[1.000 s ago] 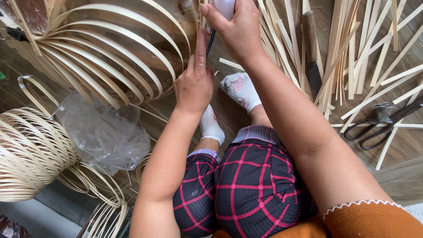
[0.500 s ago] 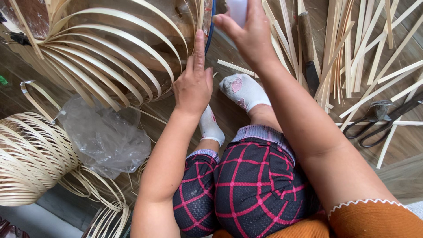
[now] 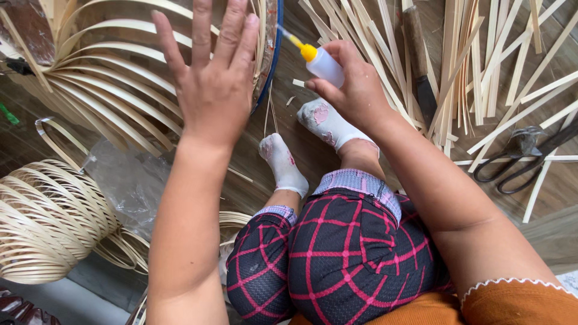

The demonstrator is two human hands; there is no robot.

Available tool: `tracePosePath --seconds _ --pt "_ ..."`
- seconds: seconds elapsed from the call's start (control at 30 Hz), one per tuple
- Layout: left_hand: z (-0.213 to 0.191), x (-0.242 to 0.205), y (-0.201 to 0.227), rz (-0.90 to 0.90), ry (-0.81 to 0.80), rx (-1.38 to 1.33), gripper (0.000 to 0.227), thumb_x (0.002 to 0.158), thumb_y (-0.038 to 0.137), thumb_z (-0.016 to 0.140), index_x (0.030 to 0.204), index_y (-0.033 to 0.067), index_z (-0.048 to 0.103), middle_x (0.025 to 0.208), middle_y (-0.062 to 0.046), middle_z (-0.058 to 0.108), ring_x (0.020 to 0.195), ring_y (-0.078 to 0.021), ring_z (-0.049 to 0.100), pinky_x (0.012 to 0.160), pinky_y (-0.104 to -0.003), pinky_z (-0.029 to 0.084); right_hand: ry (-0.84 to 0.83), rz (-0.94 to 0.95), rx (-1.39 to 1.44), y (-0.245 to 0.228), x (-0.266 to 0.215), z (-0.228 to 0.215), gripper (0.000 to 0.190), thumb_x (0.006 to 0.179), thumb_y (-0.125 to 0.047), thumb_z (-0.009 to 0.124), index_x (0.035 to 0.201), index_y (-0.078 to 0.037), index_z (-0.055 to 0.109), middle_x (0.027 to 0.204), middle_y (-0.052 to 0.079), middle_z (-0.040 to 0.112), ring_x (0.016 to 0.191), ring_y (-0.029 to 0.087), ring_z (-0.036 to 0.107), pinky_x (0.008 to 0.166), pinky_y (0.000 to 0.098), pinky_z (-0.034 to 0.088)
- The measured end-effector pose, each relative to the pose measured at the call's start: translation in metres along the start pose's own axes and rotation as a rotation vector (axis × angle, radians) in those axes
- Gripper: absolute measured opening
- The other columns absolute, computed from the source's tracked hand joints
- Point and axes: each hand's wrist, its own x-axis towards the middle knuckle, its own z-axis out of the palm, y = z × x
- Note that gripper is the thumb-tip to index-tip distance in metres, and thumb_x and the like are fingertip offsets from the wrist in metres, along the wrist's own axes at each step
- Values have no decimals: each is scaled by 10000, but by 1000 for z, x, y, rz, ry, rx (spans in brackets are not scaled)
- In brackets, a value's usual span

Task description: The person assembles a lampshade by gluing and inserting bamboo strips into a circular frame, applying adhesive from a bottle to the edges and securing the strips by hand.

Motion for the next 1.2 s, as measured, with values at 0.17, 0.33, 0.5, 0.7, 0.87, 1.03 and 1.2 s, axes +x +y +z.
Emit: tracePosePath --seconds 0.17,0.33,0.5,0.7,0.87,1.03,1.2 --pt "9 11 -5 -11 -68 -33 386 1138 117 500 1493 83 649 1712 -23 402 1621 -316 174 1193 -773 -25 -3 -125 -118 3 -8 -1 513 927 -232 858 1308 -60 562 1154 184 704 1045 384 699 879 456 558" --pt "13 10 -5 1 -73 -20 361 1146 124 486 1476 65 620 1720 -28 418 1604 -317 182 1150 -833 -52 -39 -112 -75 1 -9 11 522 914 -234 850 1314 -58 563 1182 186 694 1057 379 692 882 444 558" --pt "19 11 -3 -24 -83 -23 377 1154 112 447 1498 61 590 1703 -26 437 1644 -329 199 1137 -854 -60 -73 -91 -77 2 -11 11 530 921 -239 845 1330 -56 563 1198 185 691 1074 373 692 893 442 558" --pt "20 13 -1 -56 -44 -69 364 1163 135 488 1490 79 637 1699 -25 461 1614 -313 207 1135 -841 -57 11 -106 -28 -1 -7 -1 498 981 -184 813 1386 -58 551 1281 203 669 1112 373 699 900 429 585" --pt "21 17 2 -70 2 -49 348 1115 170 557 1440 97 661 1696 -16 391 1623 -286 182 1148 -831 -77 68 -96 28 -6 4 -14 512 979 -197 850 1341 -45 522 1200 171 681 1071 315 732 870 386 608" --pt "27 23 3 -62 40 2 250 1141 217 598 1348 98 675 1687 19 415 1572 -276 188 1108 -819 -88 138 -162 8 -10 15 -21 471 1021 -187 857 1338 -44 540 1198 178 688 1043 290 748 856 370 620" --pt "38 31 -7 12 77 69 425 1141 171 501 1553 94 571 1638 4 406 1592 -235 182 1185 -758 -91 127 -163 36 -11 15 -23 461 1029 -176 838 1347 -36 535 1190 179 698 1055 285 754 856 366 625"
